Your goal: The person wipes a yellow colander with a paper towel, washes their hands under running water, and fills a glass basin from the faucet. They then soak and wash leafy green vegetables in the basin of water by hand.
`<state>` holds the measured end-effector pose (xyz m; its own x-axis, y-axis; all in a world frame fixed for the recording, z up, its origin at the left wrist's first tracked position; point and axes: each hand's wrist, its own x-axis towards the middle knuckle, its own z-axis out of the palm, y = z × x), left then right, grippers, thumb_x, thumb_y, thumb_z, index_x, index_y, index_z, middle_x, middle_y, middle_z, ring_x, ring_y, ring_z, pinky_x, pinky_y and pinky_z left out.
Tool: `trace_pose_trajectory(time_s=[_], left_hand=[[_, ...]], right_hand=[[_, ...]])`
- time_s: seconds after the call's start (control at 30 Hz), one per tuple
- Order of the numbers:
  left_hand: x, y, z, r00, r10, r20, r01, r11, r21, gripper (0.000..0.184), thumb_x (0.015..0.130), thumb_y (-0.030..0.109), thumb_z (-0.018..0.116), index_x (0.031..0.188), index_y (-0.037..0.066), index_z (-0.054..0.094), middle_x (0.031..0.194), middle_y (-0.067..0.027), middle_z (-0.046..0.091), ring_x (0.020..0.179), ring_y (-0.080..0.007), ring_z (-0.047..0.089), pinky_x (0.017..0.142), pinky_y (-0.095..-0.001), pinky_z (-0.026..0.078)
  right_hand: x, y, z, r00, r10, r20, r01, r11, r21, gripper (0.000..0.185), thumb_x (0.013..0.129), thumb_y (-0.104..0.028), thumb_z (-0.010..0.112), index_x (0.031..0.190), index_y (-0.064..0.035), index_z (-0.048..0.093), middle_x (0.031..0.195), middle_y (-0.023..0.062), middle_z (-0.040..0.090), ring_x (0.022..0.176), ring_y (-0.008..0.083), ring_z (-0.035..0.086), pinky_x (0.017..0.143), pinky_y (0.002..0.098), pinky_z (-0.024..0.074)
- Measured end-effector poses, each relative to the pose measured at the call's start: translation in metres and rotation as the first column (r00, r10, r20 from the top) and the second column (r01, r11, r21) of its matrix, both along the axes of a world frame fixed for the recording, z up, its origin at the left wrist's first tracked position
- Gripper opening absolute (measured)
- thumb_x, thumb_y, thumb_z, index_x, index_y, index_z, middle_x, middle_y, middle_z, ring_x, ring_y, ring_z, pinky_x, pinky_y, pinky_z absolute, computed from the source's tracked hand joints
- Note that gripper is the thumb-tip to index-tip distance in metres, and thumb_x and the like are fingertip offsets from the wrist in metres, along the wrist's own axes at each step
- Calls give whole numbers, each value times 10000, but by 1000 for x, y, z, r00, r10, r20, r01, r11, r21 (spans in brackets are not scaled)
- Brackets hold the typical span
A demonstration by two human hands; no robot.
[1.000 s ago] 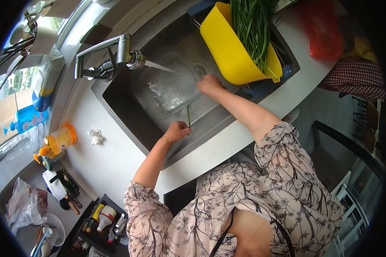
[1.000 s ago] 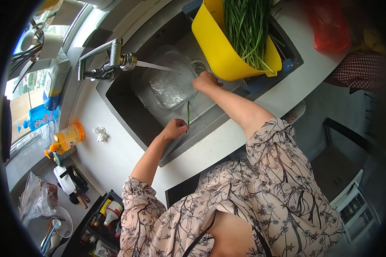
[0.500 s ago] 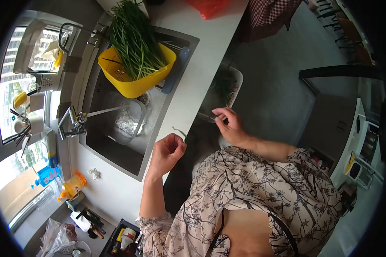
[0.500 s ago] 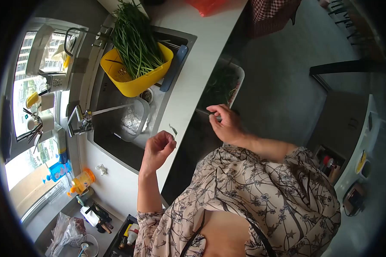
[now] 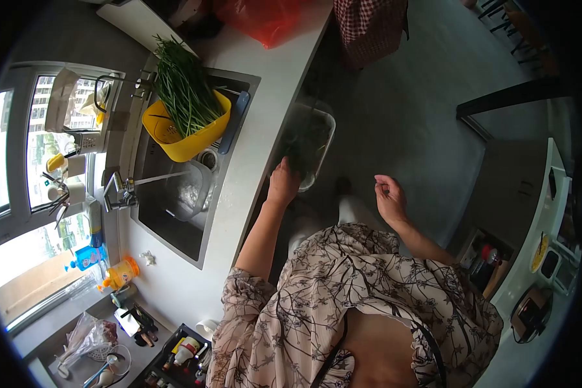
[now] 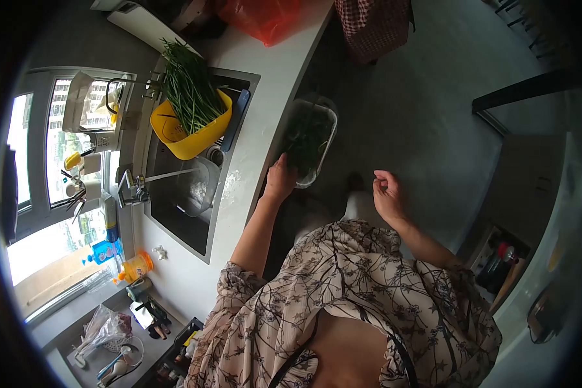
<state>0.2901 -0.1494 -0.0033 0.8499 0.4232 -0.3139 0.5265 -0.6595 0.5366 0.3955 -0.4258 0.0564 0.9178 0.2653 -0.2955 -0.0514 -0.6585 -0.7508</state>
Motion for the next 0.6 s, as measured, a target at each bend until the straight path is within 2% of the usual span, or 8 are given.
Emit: trace_pose_trajectory(time_s=[0.03,0.07,0.13,0.2,0.23,0.33,0.43,0.6], left_hand=[[-2,5,7,990,139,-14,-137,945,-298,477,922,187,506,1288,-100,402,1141,-252,590,989,-366,623,845,-435,507],[-4,11,13,961,270,-67,-260,784,-564,504,945,228,483,1307,-106,379,1194,-251,567,1039,-355,608,891,-429,494],[-12,18,26,847,493,-198,-361,260,-896,547,975,303,445,1330,-105,362,1272,-244,527,1132,-340,566,968,-423,460],[-28,19,39,676,639,-367,-198,-323,-926,579,990,370,414,1339,-90,375,1321,-231,496,1219,-331,508,1031,-421,417],[-41,23,37,692,632,-349,-132,-365,-922,601,985,420,405,1331,-71,400,1353,-249,461,1285,-354,438,1084,-446,358],[-79,34,58,644,674,-361,4,-475,-880,590,985,414,412,1316,-73,417,1340,-251,473,1264,-355,462,1065,-444,385],[-130,50,68,562,730,-390,98,-527,-844,554,987,408,410,1256,-71,480,1265,-248,540,1195,-356,528,1023,-446,433],[-240,81,56,389,823,-413,382,-552,-741,477,998,385,396,1083,-39,597,1031,-197,668,957,-316,657,919,-437,502]], right_hand=[[-1,4,-1,1000,20,18,-20,1000,18,188,873,-101,599,1057,-84,632,939,51,648,786,134,587,731,286,501],[-2,10,-2,998,43,37,-44,998,36,181,870,-106,602,1048,-93,632,919,49,646,778,141,588,717,289,504],[-2,29,0,992,114,59,-118,991,57,181,861,-103,612,1040,-94,633,917,43,643,776,147,593,713,291,507],[-2,55,6,974,203,102,-211,975,69,180,852,-98,619,1031,-94,635,916,40,642,773,153,597,711,292,510],[-3,73,17,959,251,131,-261,963,72,179,847,-94,622,1026,-95,636,916,40,642,772,157,600,712,293,511],[-19,127,27,896,388,216,-422,895,143,176,831,-80,624,1006,-91,639,909,53,638,770,180,611,710,296,512],[-44,187,38,827,519,216,-555,813,174,183,824,-91,618,1007,-91,633,924,67,639,798,217,623,711,325,510],[-110,283,52,617,748,244,-778,626,49,217,826,-149,592,1035,-98,615,969,75,642,865,271,628,731,394,497]])
